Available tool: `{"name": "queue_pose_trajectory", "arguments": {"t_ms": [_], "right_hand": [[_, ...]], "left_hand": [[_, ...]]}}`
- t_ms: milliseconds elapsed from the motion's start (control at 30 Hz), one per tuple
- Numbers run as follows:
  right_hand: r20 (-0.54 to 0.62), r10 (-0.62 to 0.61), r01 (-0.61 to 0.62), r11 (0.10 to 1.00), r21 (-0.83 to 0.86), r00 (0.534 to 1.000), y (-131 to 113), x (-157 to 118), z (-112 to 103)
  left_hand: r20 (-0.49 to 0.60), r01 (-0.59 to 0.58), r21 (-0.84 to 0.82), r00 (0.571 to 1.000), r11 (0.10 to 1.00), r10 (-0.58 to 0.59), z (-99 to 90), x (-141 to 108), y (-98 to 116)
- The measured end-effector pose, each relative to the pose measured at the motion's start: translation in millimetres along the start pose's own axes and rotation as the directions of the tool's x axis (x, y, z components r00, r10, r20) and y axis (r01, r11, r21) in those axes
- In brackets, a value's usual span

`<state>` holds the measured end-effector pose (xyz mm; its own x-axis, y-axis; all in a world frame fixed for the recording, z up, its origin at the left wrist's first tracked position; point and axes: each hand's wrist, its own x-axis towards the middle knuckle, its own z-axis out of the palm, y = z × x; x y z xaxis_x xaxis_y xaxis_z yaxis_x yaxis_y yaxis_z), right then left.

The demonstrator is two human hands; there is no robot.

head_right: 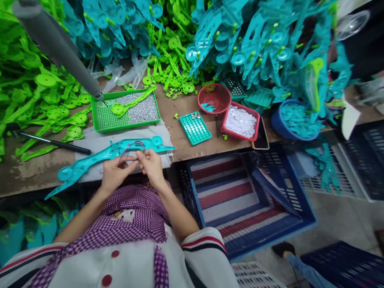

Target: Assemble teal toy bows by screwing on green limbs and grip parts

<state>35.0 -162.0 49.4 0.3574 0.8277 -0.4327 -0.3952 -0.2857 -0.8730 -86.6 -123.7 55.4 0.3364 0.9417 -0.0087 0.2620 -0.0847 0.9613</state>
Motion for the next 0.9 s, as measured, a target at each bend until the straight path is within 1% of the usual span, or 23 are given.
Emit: {"name": "queue_pose_trajectory", "arguments": {"t_ms": [67, 133, 233, 367, 500, 600, 700, 767, 800, 833, 867, 900], "right_hand": [[-0.008, -0.027, 0.027, 0.999, -0.023, 1.0, 1, -2, 1], [-0.014, -0.054, 0.053, 0.998, -0.042, 0.998, 2, -3, 2], [-0.023, -0.072, 0.071, 0.996, -0.046, 0.997, 4, -2, 4], [-0.019, -0.085, 0.084, 0.996, -0.039, 0.996, 5, -1, 2], [-0.003, -0.071, 0.071, 0.996, -0.049, 0.997, 2, -4, 2], [-0.022, -0.046, 0.046, 0.999, -0.017, 0.999, 0, -6, 6], [-0.013, -0.029, 0.028, 1.0, -0.011, 1.0, -1, -4, 3], [0.009, -0.006, 0.007, 0.997, -0.074, 1.0, -2, 0, -10], [0.002, 0.0, 0.0, 0.992, -0.127, 1.0, -3, 2, -20], [-0.02, -0.005, 0.001, 0.981, -0.196, 1.0, -5, 5, -31], [-0.052, -0.027, 0.011, 0.96, -0.281, 0.998, -7, 7, -43], [-0.083, -0.067, 0.031, 0.925, -0.379, 0.994, -11, 8, -54]], "left_hand": [[-0.025, 0.042, -0.021, 0.999, 0.999, -0.043, 1.7, -1, 0], [-0.038, 0.12, -0.071, 0.992, 0.99, -0.123, 2.8, -1, -2], [-0.024, 0.217, -0.157, 0.974, 0.963, -0.223, 3.4, 1, -7], [0.007, 0.289, -0.258, 0.955, 0.922, -0.297, 2.4, 3, -13], [0.058, 0.369, -0.333, 0.926, 0.868, -0.372, 3.6, 4, -10], [0.095, 0.396, -0.373, 0.916, 0.839, -0.39, 8.2, 6, -8], [0.106, 0.366, -0.374, 0.93, 0.852, -0.352, 8.0, 6, -7], [0.123, 0.342, -0.307, 0.94, 0.888, -0.319, -1.6, 2, -7], [0.158, 0.339, -0.258, 0.939, 0.905, -0.306, -9.9, -2, -7], [0.219, 0.346, -0.208, 0.928, 0.915, -0.301, -20.0, -6, -7], [0.3, 0.363, -0.165, 0.904, 0.917, -0.303, -31.1, -12, -7], [0.391, 0.389, -0.14, 0.867, 0.91, -0.31, -42.1, -16, -6]]}}
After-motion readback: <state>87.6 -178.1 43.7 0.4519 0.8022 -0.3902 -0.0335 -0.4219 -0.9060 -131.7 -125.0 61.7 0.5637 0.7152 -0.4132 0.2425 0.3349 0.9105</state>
